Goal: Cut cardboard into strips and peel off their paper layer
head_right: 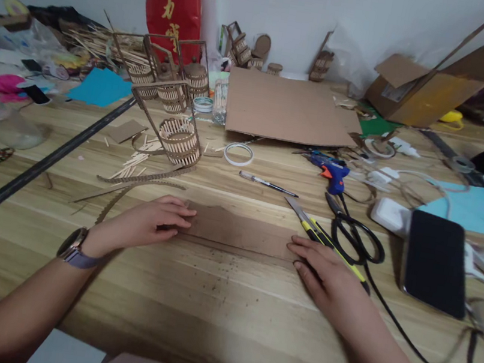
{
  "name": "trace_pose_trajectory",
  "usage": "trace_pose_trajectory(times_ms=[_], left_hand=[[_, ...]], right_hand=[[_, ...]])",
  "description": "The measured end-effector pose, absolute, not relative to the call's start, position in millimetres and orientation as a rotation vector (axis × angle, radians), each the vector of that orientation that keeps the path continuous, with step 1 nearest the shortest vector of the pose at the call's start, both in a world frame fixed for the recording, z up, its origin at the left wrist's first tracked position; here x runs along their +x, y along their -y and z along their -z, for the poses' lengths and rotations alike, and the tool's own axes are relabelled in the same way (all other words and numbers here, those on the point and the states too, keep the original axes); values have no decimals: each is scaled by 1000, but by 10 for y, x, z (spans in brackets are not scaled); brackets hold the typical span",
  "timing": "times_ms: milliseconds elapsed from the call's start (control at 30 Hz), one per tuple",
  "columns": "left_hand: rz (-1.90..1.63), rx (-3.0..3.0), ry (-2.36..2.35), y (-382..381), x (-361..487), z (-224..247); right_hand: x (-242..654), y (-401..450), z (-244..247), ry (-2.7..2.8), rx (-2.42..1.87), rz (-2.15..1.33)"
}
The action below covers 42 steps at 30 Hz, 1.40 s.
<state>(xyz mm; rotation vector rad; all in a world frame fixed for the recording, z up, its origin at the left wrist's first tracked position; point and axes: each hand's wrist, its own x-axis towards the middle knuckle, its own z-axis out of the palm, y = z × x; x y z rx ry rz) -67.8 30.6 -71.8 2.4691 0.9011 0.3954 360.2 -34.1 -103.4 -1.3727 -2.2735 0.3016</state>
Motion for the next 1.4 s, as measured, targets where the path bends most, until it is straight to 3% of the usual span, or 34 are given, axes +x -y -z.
trace_pose_trajectory(times_ms=[1400], left_hand=[[-322, 2386, -867, -344, -731, 700]], right_hand=[[3599, 331, 1077, 2281, -1311, -225]])
